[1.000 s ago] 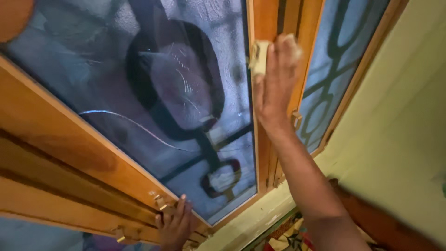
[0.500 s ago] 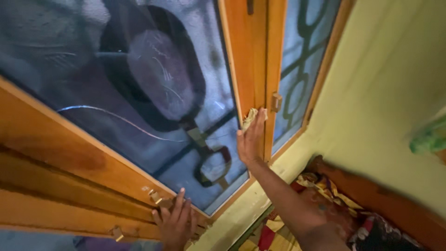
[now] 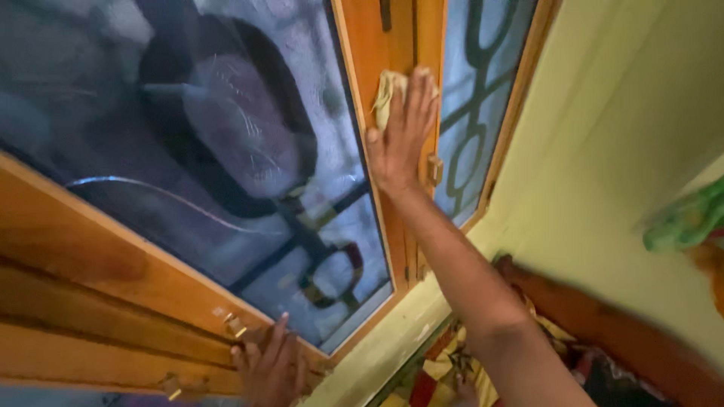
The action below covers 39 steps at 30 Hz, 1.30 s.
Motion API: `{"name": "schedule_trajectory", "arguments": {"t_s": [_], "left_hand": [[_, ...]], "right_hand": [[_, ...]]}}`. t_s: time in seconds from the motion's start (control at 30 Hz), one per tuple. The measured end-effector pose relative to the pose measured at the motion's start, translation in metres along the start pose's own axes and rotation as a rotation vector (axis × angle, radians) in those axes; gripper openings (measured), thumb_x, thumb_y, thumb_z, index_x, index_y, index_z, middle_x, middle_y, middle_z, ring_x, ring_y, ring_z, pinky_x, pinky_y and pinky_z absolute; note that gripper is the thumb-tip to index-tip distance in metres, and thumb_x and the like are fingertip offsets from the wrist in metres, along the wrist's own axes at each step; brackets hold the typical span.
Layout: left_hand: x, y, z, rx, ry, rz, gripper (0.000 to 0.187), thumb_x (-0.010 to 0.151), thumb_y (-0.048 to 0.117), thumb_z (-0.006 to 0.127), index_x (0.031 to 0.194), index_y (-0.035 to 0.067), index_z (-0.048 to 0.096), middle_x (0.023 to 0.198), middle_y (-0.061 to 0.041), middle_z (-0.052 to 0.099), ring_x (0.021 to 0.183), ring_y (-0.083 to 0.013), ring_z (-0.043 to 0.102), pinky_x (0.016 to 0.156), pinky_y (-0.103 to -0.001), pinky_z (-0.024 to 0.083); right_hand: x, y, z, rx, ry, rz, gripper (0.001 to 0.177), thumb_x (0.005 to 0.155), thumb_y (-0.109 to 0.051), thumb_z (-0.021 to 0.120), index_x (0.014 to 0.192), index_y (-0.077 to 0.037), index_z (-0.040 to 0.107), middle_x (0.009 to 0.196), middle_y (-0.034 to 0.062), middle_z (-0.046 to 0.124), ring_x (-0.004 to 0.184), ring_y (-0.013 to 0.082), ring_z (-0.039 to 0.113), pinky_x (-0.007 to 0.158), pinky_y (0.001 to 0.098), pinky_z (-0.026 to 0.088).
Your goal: The person wipes the wooden frame and decorative glass panes of a window using a cloth.
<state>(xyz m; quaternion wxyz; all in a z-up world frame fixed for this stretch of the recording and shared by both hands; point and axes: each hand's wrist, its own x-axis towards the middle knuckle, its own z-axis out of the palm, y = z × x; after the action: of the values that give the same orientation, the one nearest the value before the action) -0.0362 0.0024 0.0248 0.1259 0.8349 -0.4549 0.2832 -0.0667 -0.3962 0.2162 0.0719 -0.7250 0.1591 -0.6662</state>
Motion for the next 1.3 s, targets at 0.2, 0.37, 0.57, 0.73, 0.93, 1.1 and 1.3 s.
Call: {"name": "schedule_trajectory", "arguments": {"t_s": [0.2, 0.37, 0.57, 0.73, 0.93, 1.1, 1.3], "left_hand": [[-0.014, -0.014, 0.042, 0.107, 0.108, -0.014, 0.040, 0.071, 0.038, 0.067, 0.104, 0.017, 0.075, 0.137, -0.002, 0.061, 0.122, -0.0481, 0.054, 0.105, -0.072, 0.028], [0.010, 0.025, 0.082, 0.218, 0.402, 0.139, 0.037, 0.079, 0.036, 0.063, 0.109, 0.018, 0.074, 0.134, -0.007, 0.062, 0.123, -0.0460, 0.054, 0.109, -0.069, 0.027], [0.049, 0.089, 0.131, 0.165, 0.641, 0.210, 0.033, 0.088, 0.033, 0.058, 0.115, 0.020, 0.072, 0.130, -0.013, 0.064, 0.124, -0.0436, 0.053, 0.114, -0.066, 0.025], [0.091, 0.155, 0.102, -0.066, 0.584, 0.115, 0.032, 0.088, 0.027, 0.057, 0.115, 0.019, 0.073, 0.131, -0.013, 0.064, 0.127, -0.0390, 0.054, 0.118, -0.063, 0.020], [0.114, 0.192, 0.099, -0.098, 0.458, 0.044, 0.027, 0.086, 0.021, 0.060, 0.109, 0.020, 0.073, 0.135, -0.010, 0.063, 0.132, -0.0341, 0.054, 0.117, -0.062, 0.021], [0.122, 0.205, 0.101, -0.064, 0.440, -0.009, 0.024, 0.084, 0.019, 0.063, 0.105, 0.022, 0.073, 0.135, -0.007, 0.064, 0.132, -0.0317, 0.055, 0.116, -0.061, 0.025], [0.139, 0.209, 0.092, -0.116, 0.383, 0.049, 0.029, 0.079, 0.018, 0.064, 0.107, 0.015, 0.072, 0.132, -0.015, 0.064, 0.128, -0.0366, 0.056, 0.109, -0.062, 0.027]], "right_hand": [[0.048, 0.054, -0.008, 0.025, -0.032, -0.055, 0.070, 0.113, -0.058, 0.026, 0.169, -0.017, 0.022, 0.178, 0.0136, 0.013, 0.163, 0.0366, 0.008, 0.132, 0.0566, 0.006], [0.011, 0.097, -0.014, 0.096, -0.152, -0.192, 0.071, 0.115, -0.059, 0.030, 0.169, -0.013, 0.017, 0.176, 0.0202, 0.011, 0.166, 0.0464, 0.011, 0.131, 0.0612, 0.013], [-0.030, 0.148, -0.028, 0.169, -0.417, -0.277, 0.080, 0.109, -0.066, 0.028, 0.168, -0.014, 0.015, 0.174, 0.0223, 0.006, 0.160, 0.0499, 0.006, 0.127, 0.0669, 0.008], [-0.007, 0.185, -0.019, 0.075, -0.366, -0.448, 0.073, 0.108, -0.066, 0.023, 0.169, -0.025, 0.016, 0.175, 0.0168, 0.005, 0.162, 0.0450, 0.005, 0.128, 0.0698, 0.000], [0.077, 0.204, 0.000, 0.024, -0.121, -0.263, 0.068, 0.112, -0.061, 0.020, 0.170, -0.026, 0.016, 0.177, 0.0162, 0.008, 0.165, 0.0434, 0.007, 0.129, 0.0668, 0.001], [0.133, 0.216, 0.000, -0.018, 0.005, -0.145, 0.066, 0.112, -0.058, 0.020, 0.169, -0.024, 0.020, 0.178, 0.0138, 0.015, 0.163, 0.0366, 0.011, 0.132, 0.0601, 0.005], [0.082, 0.248, -0.004, 0.044, -0.017, -0.028, 0.066, 0.114, -0.049, 0.026, 0.166, -0.008, 0.028, 0.174, 0.0196, 0.019, 0.165, 0.0419, 0.013, 0.134, 0.0604, 0.012]]}}
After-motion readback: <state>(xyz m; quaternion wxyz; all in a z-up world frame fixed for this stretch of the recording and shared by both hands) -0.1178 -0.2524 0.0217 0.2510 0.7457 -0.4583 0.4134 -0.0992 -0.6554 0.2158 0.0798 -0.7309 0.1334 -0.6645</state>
